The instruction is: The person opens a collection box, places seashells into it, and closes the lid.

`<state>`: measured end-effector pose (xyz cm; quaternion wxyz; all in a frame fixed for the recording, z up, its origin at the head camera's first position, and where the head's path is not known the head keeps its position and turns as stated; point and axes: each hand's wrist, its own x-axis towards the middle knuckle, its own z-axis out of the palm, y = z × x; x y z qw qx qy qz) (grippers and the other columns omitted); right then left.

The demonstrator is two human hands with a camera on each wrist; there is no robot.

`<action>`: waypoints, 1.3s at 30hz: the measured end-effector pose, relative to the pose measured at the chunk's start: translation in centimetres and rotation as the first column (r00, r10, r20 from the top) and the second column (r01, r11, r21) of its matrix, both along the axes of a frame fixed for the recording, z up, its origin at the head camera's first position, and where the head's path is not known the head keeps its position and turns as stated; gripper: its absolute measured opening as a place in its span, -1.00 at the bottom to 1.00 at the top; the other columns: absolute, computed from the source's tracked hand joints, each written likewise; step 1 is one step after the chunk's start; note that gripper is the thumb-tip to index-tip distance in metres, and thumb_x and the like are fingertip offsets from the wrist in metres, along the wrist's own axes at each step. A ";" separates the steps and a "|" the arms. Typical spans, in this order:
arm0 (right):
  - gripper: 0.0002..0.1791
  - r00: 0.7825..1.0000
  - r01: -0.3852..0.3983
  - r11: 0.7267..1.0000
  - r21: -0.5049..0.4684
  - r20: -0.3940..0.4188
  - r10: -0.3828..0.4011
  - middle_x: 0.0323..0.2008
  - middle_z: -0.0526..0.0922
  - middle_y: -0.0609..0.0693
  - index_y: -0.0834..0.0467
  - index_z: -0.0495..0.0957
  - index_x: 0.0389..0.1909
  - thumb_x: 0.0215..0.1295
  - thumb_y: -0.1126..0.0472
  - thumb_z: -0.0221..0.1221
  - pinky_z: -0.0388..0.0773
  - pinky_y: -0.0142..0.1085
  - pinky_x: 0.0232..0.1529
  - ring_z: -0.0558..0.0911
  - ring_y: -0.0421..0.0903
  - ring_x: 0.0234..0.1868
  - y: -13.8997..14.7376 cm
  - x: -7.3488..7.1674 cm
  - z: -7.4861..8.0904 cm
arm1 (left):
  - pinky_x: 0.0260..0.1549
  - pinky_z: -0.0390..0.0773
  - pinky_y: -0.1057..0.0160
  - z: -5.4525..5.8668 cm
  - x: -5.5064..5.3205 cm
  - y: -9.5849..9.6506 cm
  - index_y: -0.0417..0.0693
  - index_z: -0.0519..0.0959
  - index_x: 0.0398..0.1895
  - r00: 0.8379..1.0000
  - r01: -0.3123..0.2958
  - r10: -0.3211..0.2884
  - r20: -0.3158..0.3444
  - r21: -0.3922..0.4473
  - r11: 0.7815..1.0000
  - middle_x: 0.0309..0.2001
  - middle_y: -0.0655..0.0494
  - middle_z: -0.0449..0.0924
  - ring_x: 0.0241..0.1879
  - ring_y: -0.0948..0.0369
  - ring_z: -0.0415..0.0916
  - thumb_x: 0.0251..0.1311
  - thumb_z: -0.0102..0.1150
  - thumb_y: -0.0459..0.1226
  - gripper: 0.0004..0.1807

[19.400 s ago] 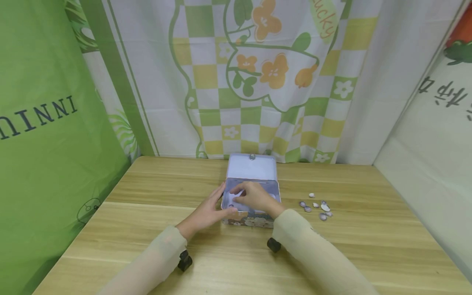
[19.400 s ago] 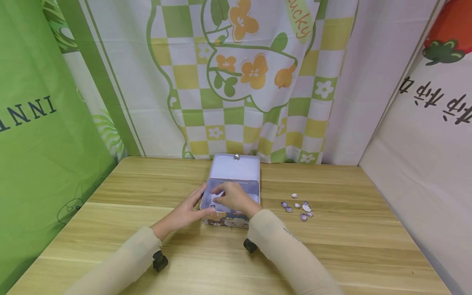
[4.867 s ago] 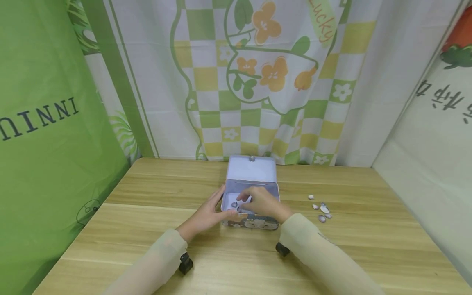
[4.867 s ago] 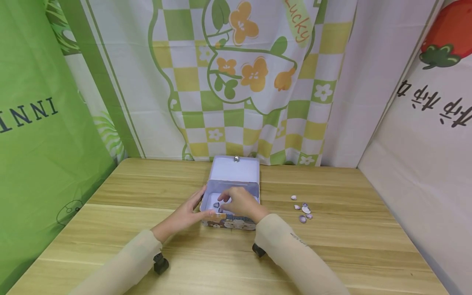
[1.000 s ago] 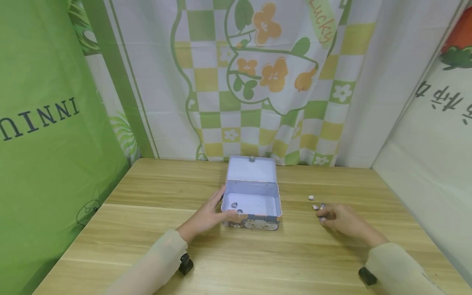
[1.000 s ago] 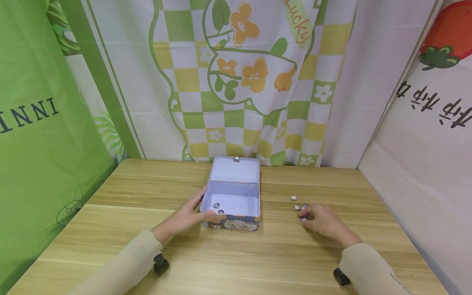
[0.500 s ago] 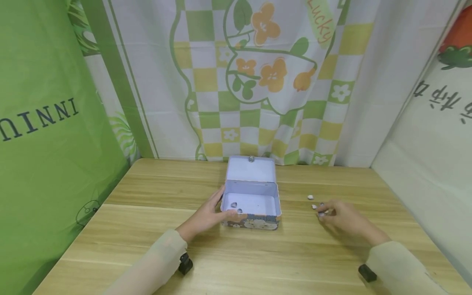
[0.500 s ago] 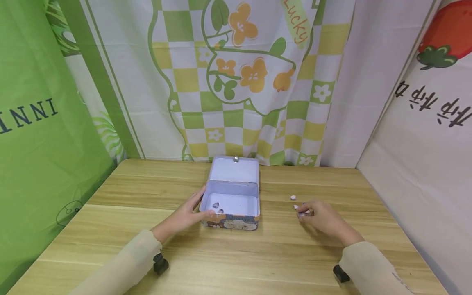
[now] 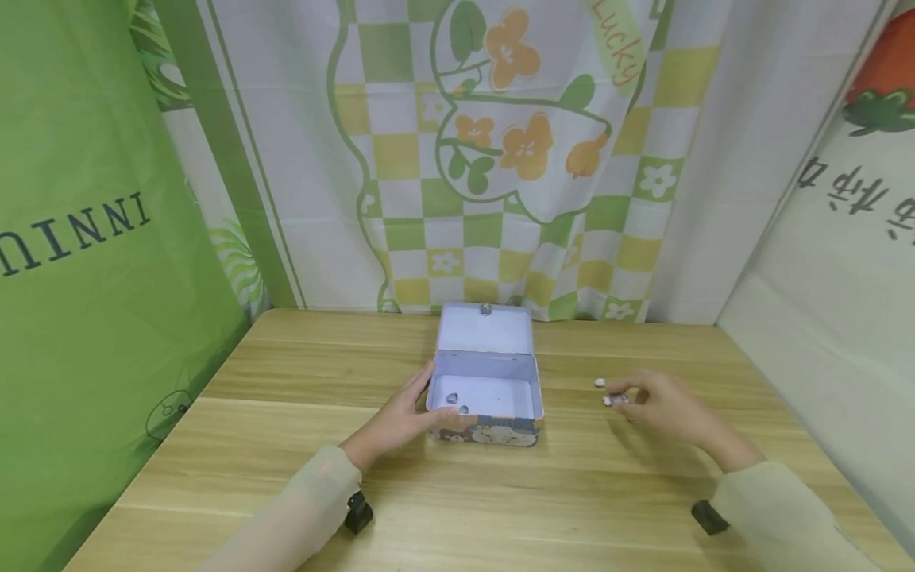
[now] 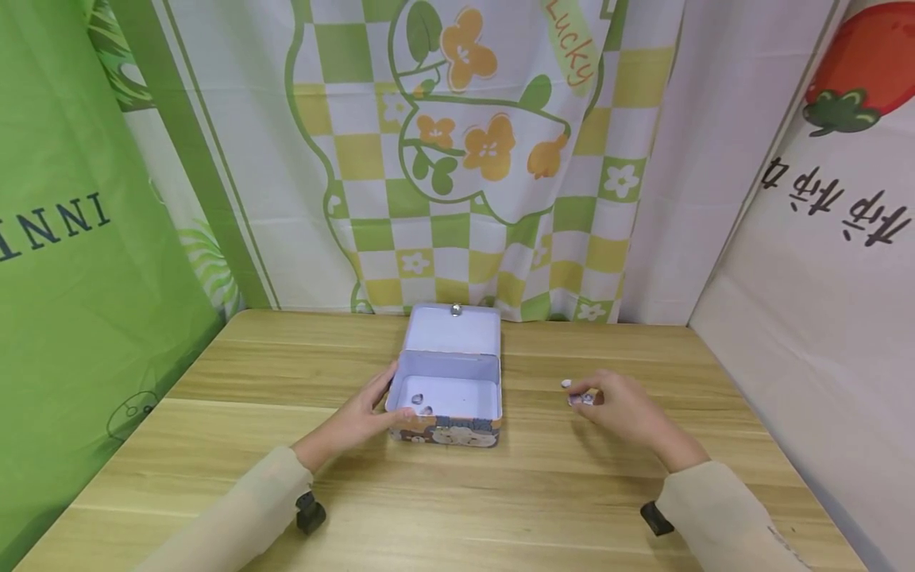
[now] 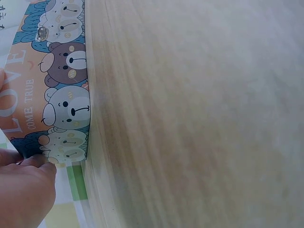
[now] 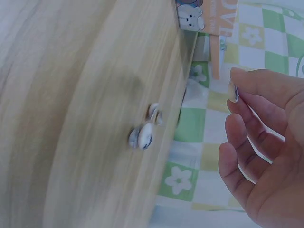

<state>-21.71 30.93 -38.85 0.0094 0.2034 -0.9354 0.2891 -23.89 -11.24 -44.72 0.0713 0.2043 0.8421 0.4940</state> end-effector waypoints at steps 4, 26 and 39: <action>-0.73 1.000 -0.020 1.000 0.010 -0.018 0.020 -0.10 0.68 0.09 0.20 0.70 0.00 0.33 0.20 0.32 0.53 -0.34 -0.56 0.56 -0.23 -0.45 -0.7 0.2 0.6 | 0.42 -0.05 -0.20 0.0 0.1 -0.1 0.08 -0.18 0.64 1.000 -0.006 0.006 -0.001 -0.008 1.000 0.61 -0.01 -0.25 0.54 -0.01 -0.14 0.25 0.33 0.07 0.10; -0.80 0.985 -0.130 0.991 0.014 -0.116 0.131 -0.15 0.72 -0.07 0.12 0.75 -0.07 0.31 0.21 0.34 0.51 -0.36 -0.46 0.55 -0.24 -0.35 -6.2 -1.7 1.0 | 0.43 -0.01 -0.14 0.1 0.0 -0.1 0.04 -0.19 0.64 1.000 0.001 -0.001 -0.005 -0.016 1.000 0.61 -0.05 -0.25 0.53 -0.02 -0.10 0.26 0.32 0.08 0.10; -0.79 0.965 -0.229 0.972 -0.051 -0.144 0.220 -0.12 0.71 0.09 0.18 0.74 -0.10 0.24 0.29 0.37 0.53 -0.37 -0.52 0.55 -0.22 -0.39 -10.6 -3.2 0.4 | 0.42 -0.03 -0.18 0.2 0.1 0.1 0.03 -0.17 0.64 1.000 -0.009 0.009 -0.007 -0.015 1.000 0.61 0.01 -0.26 0.53 -0.05 -0.12 0.27 0.32 0.02 0.07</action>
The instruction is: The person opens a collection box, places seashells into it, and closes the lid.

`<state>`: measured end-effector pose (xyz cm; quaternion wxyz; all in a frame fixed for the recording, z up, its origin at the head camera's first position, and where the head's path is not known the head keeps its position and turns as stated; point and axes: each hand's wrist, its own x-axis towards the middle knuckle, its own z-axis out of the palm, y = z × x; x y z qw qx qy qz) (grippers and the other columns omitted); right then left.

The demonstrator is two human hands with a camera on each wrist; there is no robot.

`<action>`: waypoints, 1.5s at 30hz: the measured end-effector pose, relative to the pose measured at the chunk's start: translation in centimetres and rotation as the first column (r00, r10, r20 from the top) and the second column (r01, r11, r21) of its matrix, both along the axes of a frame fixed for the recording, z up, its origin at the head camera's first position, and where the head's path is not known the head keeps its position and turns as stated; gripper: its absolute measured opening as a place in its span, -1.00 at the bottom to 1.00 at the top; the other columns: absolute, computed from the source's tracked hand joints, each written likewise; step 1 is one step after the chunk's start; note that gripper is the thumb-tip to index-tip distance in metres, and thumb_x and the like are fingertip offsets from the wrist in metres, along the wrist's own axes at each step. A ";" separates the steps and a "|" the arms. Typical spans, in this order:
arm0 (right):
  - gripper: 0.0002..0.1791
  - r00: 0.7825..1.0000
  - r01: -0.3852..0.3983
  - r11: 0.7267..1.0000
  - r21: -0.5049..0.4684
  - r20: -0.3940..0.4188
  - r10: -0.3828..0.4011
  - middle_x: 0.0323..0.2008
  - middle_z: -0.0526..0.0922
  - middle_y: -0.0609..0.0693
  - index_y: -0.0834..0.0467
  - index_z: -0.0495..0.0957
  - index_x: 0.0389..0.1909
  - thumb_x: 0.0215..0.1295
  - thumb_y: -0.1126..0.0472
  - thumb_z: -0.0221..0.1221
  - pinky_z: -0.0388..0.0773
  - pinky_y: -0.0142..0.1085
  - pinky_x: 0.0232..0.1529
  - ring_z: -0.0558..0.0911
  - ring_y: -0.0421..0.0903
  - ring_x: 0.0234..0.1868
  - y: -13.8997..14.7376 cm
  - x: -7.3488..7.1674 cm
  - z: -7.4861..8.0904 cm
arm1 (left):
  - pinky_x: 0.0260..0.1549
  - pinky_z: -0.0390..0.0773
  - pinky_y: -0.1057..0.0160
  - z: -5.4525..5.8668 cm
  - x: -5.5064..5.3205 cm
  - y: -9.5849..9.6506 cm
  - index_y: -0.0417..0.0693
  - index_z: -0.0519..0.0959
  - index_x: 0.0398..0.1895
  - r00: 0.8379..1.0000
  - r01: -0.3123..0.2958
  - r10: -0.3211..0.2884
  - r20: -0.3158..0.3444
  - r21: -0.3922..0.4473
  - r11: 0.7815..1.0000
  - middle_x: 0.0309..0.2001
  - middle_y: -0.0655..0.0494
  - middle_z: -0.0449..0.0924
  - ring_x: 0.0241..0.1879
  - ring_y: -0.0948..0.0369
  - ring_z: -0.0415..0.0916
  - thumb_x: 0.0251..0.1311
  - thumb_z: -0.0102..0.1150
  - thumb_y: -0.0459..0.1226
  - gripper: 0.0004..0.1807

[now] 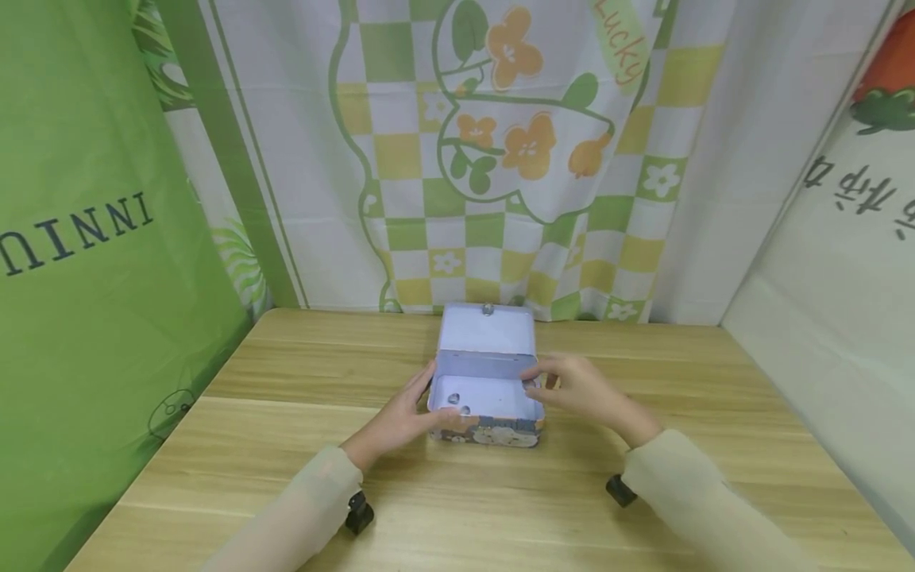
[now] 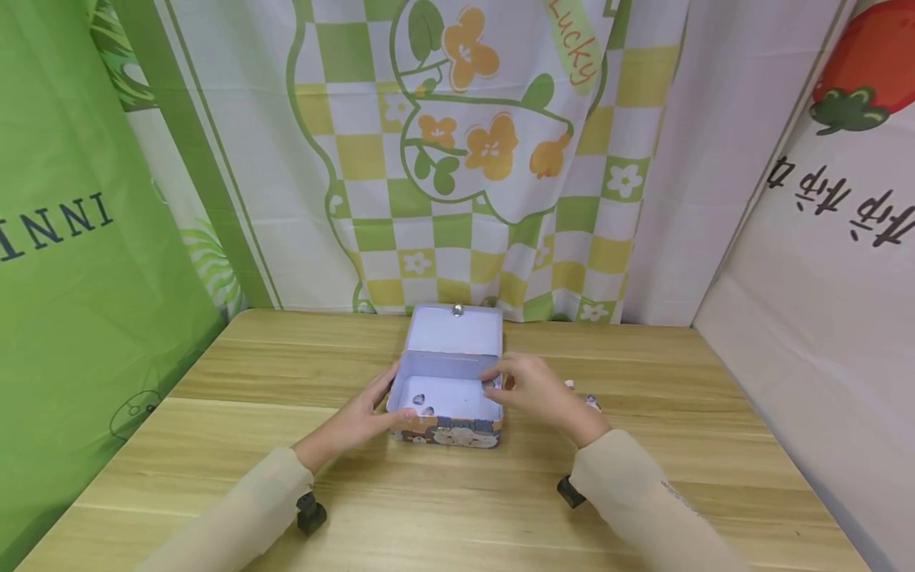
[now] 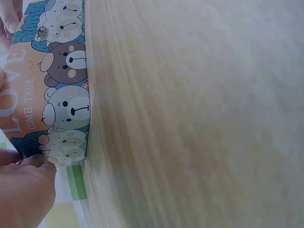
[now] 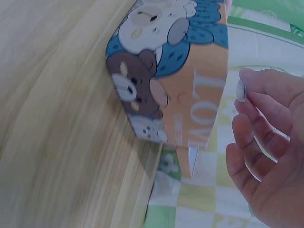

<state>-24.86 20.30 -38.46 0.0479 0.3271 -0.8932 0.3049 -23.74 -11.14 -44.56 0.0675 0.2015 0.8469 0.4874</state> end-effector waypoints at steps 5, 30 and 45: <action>-0.77 0.999 -0.037 0.999 -0.025 -0.008 0.037 -0.20 0.70 0.00 0.19 0.73 -0.09 0.24 0.29 0.37 0.54 -0.36 -0.46 0.56 -0.15 -0.36 -1.5 -0.4 -0.3 | 0.43 -0.03 -0.17 0.1 0.1 0.0 0.02 -0.16 0.64 1.000 0.002 -0.002 0.004 0.015 1.000 0.61 0.00 -0.25 0.53 -0.06 -0.11 0.28 0.32 0.01 0.06; -0.76 0.993 -0.075 0.997 -0.018 0.085 0.076 -0.14 0.70 0.03 0.26 0.71 -0.06 0.30 0.27 0.33 0.57 -0.37 -0.27 0.56 -0.18 -0.30 -6.9 -2.2 -2.0 | 0.39 0.04 -0.25 0.4 0.3 0.0 0.12 -0.22 0.64 0.998 0.036 -0.039 0.046 0.059 0.998 0.61 -0.03 -0.27 0.53 -0.08 -0.10 0.35 0.27 -0.05 0.03; -0.76 0.987 -0.009 0.999 0.035 0.162 0.004 -0.08 0.71 0.04 0.23 0.71 -0.03 0.30 0.28 0.32 0.59 -0.34 -0.24 0.56 -0.21 -0.30 -7.7 -3.3 -2.9 | 0.42 0.02 -0.17 0.1 0.1 -0.1 0.10 -0.21 0.64 0.998 0.018 -0.020 0.056 0.045 0.999 0.61 -0.02 -0.27 0.53 -0.04 -0.10 0.30 0.30 0.03 0.07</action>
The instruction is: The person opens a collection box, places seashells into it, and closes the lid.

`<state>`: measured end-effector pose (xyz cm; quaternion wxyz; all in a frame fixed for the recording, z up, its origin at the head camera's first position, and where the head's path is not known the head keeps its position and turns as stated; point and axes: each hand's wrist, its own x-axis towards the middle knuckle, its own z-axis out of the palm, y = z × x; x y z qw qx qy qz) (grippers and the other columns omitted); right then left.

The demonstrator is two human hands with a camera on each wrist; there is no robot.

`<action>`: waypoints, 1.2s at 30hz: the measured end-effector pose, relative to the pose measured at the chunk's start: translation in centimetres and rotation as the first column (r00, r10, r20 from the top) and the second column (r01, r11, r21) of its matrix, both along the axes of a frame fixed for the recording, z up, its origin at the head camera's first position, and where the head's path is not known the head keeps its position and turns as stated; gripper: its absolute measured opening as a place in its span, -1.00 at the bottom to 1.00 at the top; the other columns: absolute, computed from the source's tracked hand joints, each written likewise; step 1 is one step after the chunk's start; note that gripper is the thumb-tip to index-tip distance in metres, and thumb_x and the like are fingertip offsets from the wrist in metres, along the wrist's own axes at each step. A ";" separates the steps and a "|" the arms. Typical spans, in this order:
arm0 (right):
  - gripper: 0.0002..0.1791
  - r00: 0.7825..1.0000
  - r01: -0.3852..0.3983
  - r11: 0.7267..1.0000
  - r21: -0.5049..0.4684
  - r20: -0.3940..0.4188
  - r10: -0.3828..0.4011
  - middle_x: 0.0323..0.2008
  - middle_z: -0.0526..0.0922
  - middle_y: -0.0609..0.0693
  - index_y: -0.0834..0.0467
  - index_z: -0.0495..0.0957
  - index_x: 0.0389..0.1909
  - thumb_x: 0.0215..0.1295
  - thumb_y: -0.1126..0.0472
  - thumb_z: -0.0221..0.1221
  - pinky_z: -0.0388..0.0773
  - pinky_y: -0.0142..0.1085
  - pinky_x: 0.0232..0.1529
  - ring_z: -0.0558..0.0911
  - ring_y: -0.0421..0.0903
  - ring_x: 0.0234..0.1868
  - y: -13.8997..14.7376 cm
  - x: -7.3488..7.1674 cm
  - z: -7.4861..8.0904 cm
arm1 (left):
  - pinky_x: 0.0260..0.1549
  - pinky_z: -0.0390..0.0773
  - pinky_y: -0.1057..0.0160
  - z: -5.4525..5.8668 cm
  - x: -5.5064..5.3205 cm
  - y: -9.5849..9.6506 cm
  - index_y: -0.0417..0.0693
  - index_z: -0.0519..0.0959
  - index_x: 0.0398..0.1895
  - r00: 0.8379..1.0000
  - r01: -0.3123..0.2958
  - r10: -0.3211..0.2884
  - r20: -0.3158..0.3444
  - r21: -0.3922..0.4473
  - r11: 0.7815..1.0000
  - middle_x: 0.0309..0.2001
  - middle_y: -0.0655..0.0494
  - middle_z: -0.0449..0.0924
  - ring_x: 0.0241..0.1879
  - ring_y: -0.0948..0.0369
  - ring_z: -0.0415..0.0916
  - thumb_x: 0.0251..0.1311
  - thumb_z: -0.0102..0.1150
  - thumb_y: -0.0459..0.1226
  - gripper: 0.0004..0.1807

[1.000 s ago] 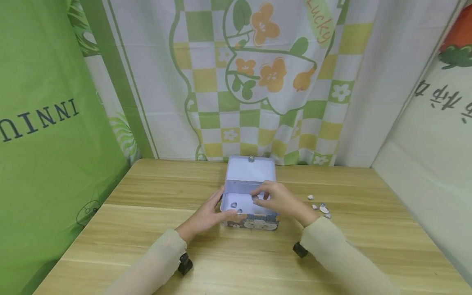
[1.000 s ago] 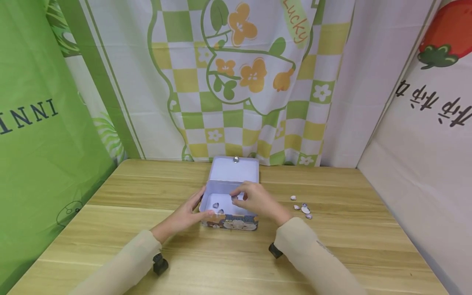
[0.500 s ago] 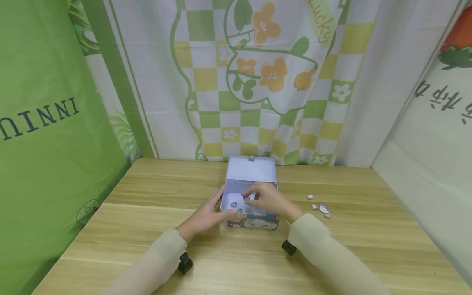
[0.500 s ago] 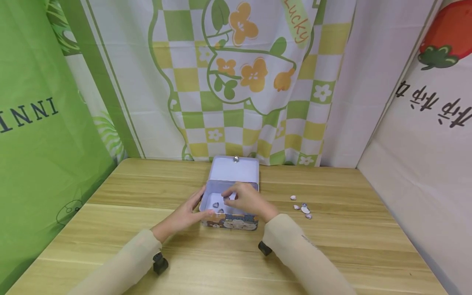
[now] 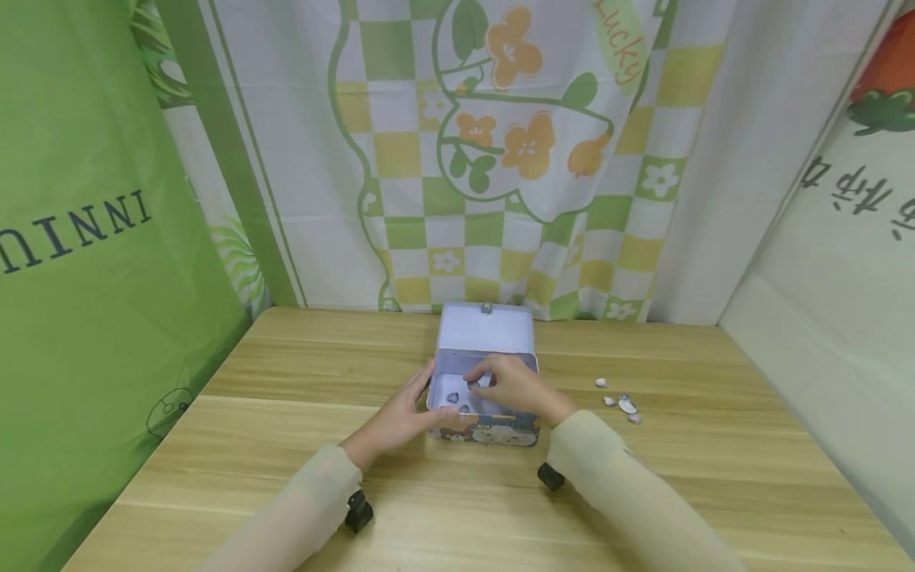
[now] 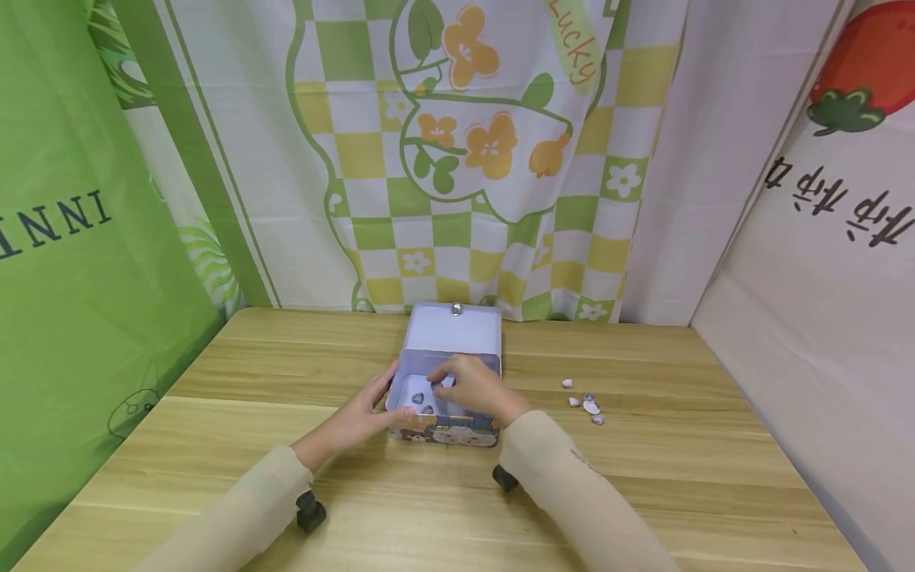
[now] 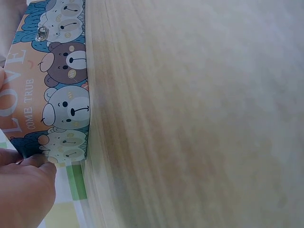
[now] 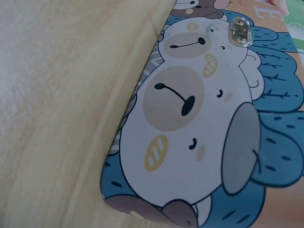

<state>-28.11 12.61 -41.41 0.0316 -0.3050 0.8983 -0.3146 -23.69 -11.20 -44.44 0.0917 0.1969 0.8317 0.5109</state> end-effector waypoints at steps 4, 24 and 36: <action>-0.72 1.000 0.012 1.000 0.008 0.023 -0.012 -0.07 0.70 0.06 0.22 0.70 0.01 0.29 0.27 0.34 0.59 -0.35 -0.26 0.56 -0.22 -0.31 -0.1 0.0 0.1 | 0.41 0.01 -0.20 0.0 0.0 0.0 0.09 -0.21 0.64 1.000 -0.003 0.003 -0.006 -0.002 1.000 0.61 -0.02 -0.27 0.53 -0.06 -0.09 0.29 0.30 0.04 0.07; -0.75 0.997 -0.002 1.000 0.009 -0.075 0.003 -0.12 0.71 0.11 0.24 0.71 -0.05 0.27 0.29 0.35 0.58 -0.32 -0.29 0.58 -0.17 -0.33 1.5 0.5 1.0 | 0.38 -0.01 -0.30 -0.4 -0.3 0.0 0.20 -0.19 0.65 0.998 0.020 -0.019 -0.054 0.008 1.000 0.61 -0.03 -0.23 0.53 -0.05 -0.10 0.29 0.30 0.03 0.05; -0.74 0.996 -0.002 1.000 0.003 -0.091 0.002 -0.08 0.71 0.07 0.21 0.70 -0.02 0.28 0.30 0.33 0.59 -0.32 -0.25 0.61 -0.11 -0.22 4.0 1.4 1.9 | 0.39 -0.04 -0.29 -0.2 -0.1 -0.1 0.19 -0.16 0.64 0.998 -0.007 0.006 -0.063 -0.014 1.000 0.61 -0.02 -0.20 0.53 -0.03 -0.12 0.26 0.33 0.02 0.07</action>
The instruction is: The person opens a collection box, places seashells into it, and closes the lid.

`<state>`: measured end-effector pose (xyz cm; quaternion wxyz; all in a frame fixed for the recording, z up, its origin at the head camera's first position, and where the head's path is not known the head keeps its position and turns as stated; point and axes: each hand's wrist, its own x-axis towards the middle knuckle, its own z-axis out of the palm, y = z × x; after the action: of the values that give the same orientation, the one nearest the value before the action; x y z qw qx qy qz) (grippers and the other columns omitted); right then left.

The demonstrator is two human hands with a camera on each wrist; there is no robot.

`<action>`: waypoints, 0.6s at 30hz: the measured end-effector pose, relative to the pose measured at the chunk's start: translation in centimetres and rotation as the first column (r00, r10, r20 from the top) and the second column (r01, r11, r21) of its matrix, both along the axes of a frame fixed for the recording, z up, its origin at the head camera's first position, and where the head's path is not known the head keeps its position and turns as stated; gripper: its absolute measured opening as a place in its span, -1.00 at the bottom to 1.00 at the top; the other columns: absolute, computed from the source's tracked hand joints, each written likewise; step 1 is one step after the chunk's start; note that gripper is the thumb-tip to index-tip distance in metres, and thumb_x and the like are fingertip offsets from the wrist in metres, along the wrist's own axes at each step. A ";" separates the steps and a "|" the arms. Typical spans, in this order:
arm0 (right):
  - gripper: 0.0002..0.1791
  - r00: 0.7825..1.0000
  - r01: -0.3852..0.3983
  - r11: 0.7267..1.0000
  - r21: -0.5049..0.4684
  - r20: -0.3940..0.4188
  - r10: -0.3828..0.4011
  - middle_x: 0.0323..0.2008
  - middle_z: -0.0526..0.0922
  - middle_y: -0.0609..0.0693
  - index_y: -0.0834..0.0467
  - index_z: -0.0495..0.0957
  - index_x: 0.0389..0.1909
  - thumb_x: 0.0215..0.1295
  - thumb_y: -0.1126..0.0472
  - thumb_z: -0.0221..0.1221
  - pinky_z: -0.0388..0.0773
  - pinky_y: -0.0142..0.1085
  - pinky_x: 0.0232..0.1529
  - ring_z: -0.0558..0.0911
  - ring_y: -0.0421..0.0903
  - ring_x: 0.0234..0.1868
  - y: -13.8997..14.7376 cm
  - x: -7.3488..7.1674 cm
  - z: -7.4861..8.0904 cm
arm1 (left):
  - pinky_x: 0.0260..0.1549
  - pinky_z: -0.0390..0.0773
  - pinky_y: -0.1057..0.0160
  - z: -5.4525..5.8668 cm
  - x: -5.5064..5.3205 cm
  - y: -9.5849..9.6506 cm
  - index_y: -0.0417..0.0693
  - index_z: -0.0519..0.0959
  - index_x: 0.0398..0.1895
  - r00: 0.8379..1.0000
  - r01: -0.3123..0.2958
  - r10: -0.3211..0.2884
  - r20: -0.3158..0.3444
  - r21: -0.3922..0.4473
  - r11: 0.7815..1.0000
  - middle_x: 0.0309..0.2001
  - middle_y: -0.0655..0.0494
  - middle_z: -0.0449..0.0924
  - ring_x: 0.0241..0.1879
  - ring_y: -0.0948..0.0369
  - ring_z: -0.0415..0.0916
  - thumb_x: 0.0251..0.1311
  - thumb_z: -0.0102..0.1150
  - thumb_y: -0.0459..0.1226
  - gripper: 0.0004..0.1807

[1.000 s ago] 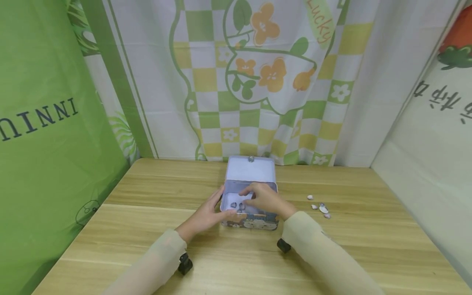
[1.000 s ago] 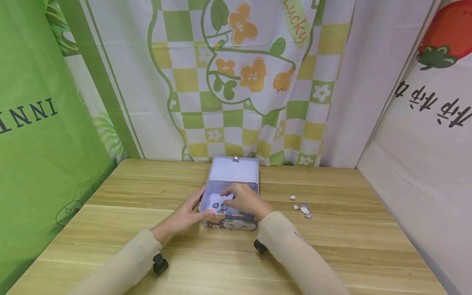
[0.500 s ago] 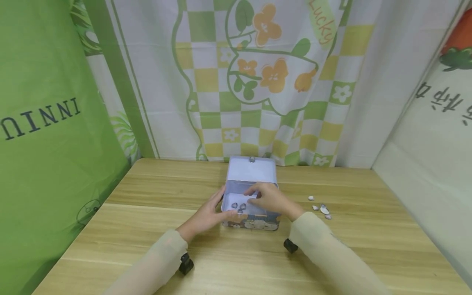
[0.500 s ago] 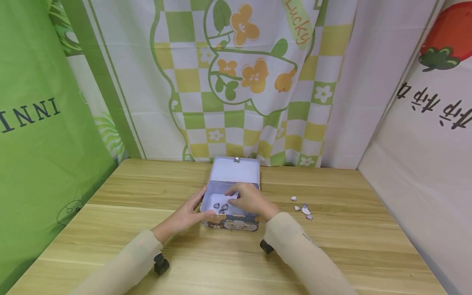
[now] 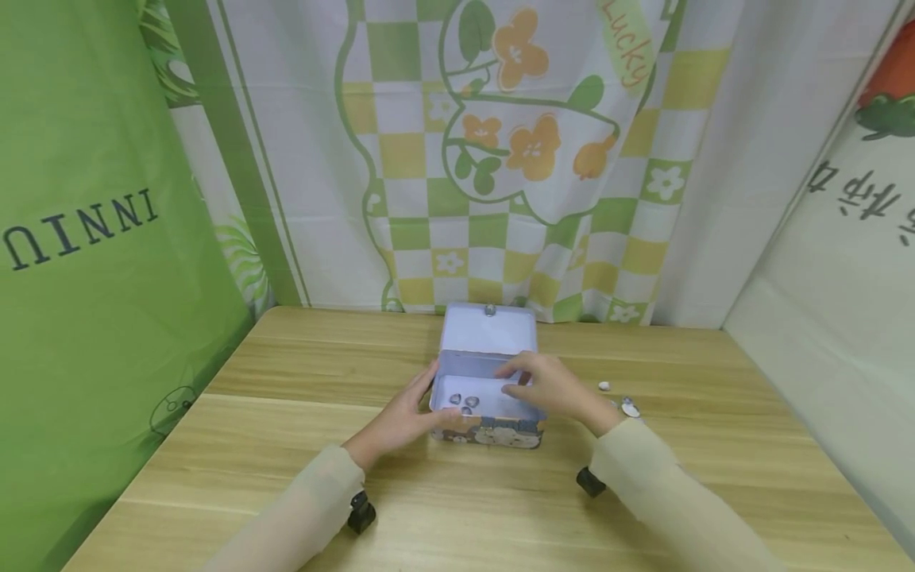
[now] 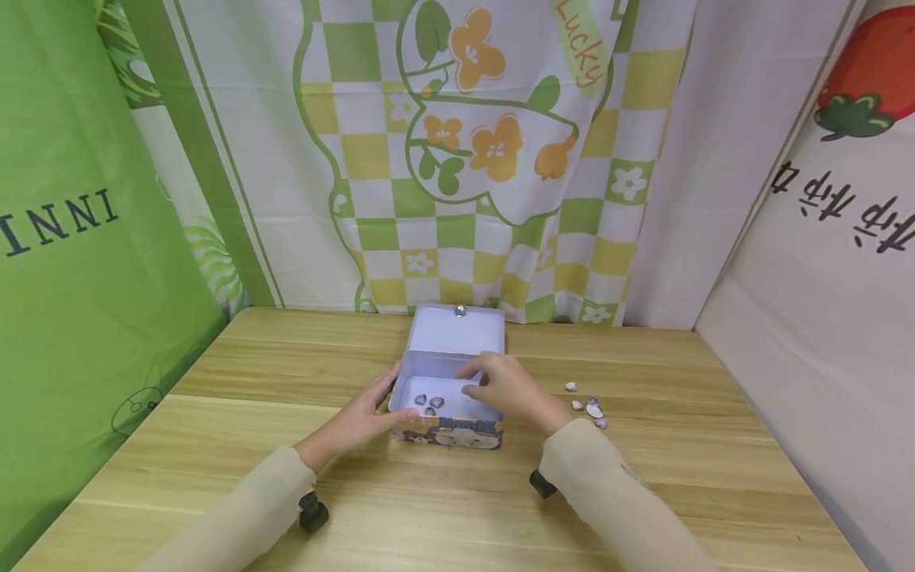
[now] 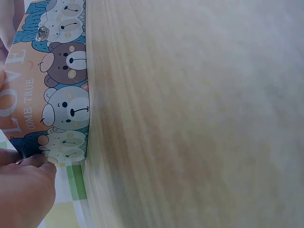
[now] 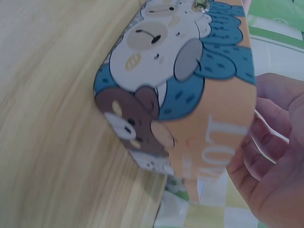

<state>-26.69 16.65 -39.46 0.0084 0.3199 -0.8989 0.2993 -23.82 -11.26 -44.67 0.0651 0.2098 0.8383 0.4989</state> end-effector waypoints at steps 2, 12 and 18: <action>-0.74 1.000 0.012 1.000 -0.002 -0.006 -0.012 -0.09 0.71 0.04 0.19 0.70 -0.02 0.27 0.30 0.34 0.58 -0.33 -0.27 0.59 -0.16 -0.24 0.6 0.2 0.2 | 0.39 -0.04 -0.29 0.0 0.0 0.0 0.17 -0.16 0.64 1.000 -0.007 0.007 -0.004 -0.009 1.000 0.61 -0.04 -0.20 0.53 -0.04 -0.11 0.26 0.33 0.03 0.07; -0.75 0.997 0.074 0.997 -0.030 -0.009 -0.075 -0.03 0.71 0.07 0.18 0.71 -0.02 0.28 0.31 0.32 0.59 -0.32 -0.32 0.59 -0.14 -0.25 3.9 0.8 0.4 | 0.40 -0.04 -0.26 0.0 0.1 0.1 0.14 -0.16 0.64 1.000 -0.023 0.023 0.001 -0.037 0.999 0.61 -0.05 -0.20 0.53 -0.06 -0.15 0.23 0.33 0.10 0.10; -0.76 0.993 0.112 0.993 -0.036 0.026 -0.111 -0.04 0.70 0.12 0.23 0.70 -0.02 0.31 0.30 0.31 0.60 -0.29 -0.33 0.60 -0.10 -0.25 6.3 0.8 0.8 | 0.39 -0.06 -0.29 -0.1 0.0 -0.1 0.12 -0.15 0.64 1.000 -0.029 0.029 0.002 -0.040 0.999 0.61 -0.05 -0.21 0.54 -0.07 -0.17 0.24 0.32 0.11 0.09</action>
<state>-25.89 22.94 -38.62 0.0202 0.2652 -0.9096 0.3193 -23.85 -11.31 -44.80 0.0630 0.1957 0.8511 0.4830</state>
